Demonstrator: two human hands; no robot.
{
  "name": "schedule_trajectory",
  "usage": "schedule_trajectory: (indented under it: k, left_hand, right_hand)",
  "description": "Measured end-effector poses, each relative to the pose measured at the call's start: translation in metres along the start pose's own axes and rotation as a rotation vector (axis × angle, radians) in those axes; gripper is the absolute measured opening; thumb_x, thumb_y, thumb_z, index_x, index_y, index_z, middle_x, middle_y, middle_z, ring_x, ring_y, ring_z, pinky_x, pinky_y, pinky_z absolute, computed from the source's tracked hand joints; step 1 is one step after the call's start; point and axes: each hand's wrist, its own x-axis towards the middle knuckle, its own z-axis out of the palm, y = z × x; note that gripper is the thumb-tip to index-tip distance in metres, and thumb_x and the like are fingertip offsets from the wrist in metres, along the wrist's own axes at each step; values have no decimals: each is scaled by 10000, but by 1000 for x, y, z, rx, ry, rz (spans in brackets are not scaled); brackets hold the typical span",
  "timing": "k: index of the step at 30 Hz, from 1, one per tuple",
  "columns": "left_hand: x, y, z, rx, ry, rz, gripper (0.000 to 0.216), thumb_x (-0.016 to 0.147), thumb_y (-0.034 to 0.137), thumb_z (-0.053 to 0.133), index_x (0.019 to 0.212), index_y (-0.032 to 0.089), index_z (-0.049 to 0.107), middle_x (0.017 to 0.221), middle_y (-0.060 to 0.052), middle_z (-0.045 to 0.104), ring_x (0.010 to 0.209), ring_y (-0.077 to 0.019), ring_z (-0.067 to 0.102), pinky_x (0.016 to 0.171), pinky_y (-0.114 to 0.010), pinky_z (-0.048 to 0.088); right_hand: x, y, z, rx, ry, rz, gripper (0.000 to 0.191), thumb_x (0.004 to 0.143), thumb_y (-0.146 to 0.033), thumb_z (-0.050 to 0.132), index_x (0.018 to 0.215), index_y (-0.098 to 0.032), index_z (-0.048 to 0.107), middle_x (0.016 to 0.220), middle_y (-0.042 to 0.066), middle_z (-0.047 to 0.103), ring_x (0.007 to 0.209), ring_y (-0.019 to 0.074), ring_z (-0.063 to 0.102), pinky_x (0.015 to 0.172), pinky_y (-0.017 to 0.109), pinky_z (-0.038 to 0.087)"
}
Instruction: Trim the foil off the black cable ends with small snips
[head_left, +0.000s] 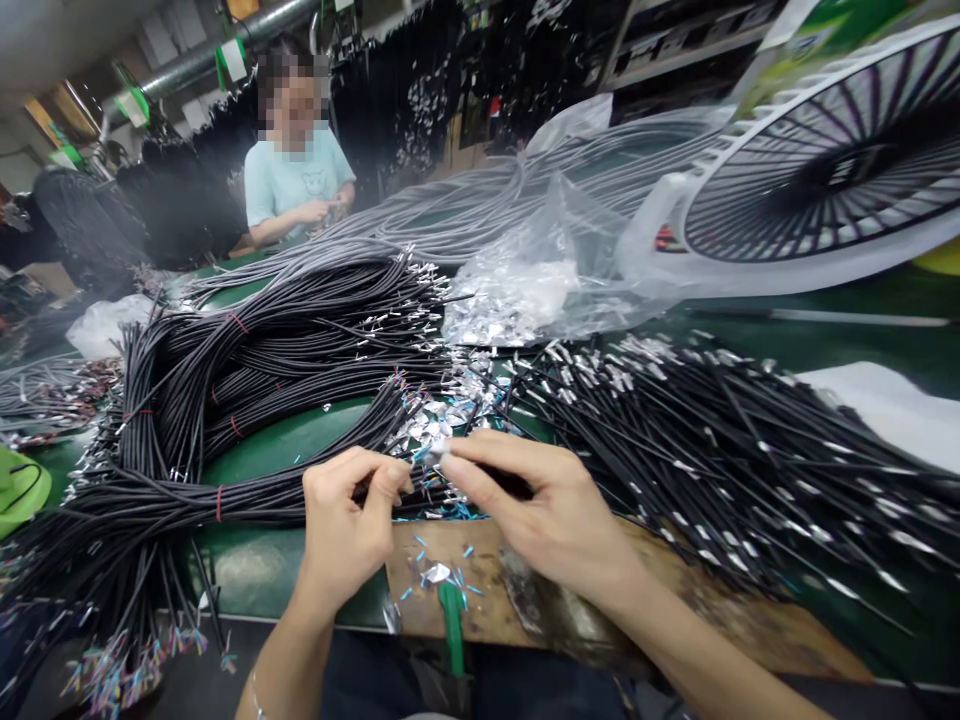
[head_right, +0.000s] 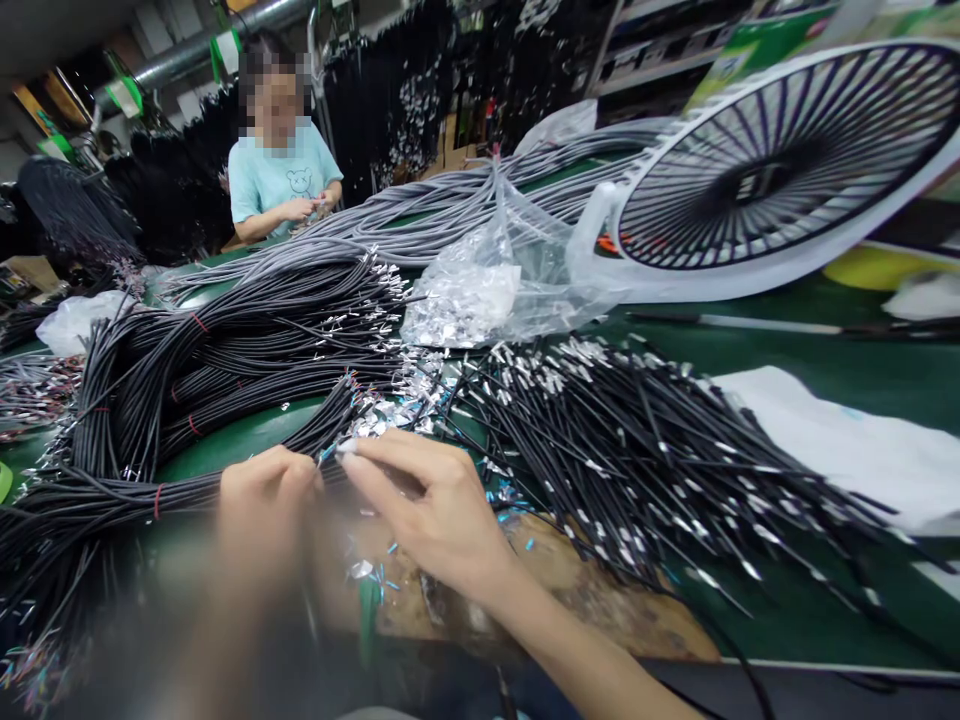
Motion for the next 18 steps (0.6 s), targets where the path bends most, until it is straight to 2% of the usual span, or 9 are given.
schedule_trajectory:
  k: [3, 5, 11, 18]
  left_hand:
    - [-1, -1, 2, 13, 37, 22, 186, 831, 186, 570, 665, 180, 654, 576, 30, 599, 528, -88, 519, 511, -194, 376]
    - [-1, -2, 3, 33, 35, 59, 162, 830, 204, 582, 692, 178, 664, 598, 21, 619, 538, -95, 537, 520, -201, 390]
    - [0, -6, 0, 68, -6, 172, 105, 830, 222, 593, 782, 171, 672, 675, -5, 655, 591, -110, 578, 548, -209, 426]
    - [0, -8, 1, 49, 13, 166, 89, 826, 213, 601, 788, 176, 672, 690, -7, 665, 600, -115, 591, 557, -214, 439]
  right_hand:
    - [2, -1, -1, 14, -1, 70, 204, 795, -322, 589, 655, -175, 602, 554, -8, 577, 480, 103, 512, 442, 204, 409]
    - [3, 0, 0, 11, -15, 57, 223, 798, -331, 591, 640, -176, 563, 539, -26, 511, 480, 94, 462, 440, 203, 375]
    - [7, 2, 3, 55, -42, -18, 219, 821, -197, 540, 612, -185, 473, 603, -18, 484, 575, 104, 459, 524, 213, 371]
    - [8, 3, 1, 86, -90, -68, 159, 809, -207, 573, 654, -172, 580, 603, -5, 537, 560, 105, 461, 529, 234, 360]
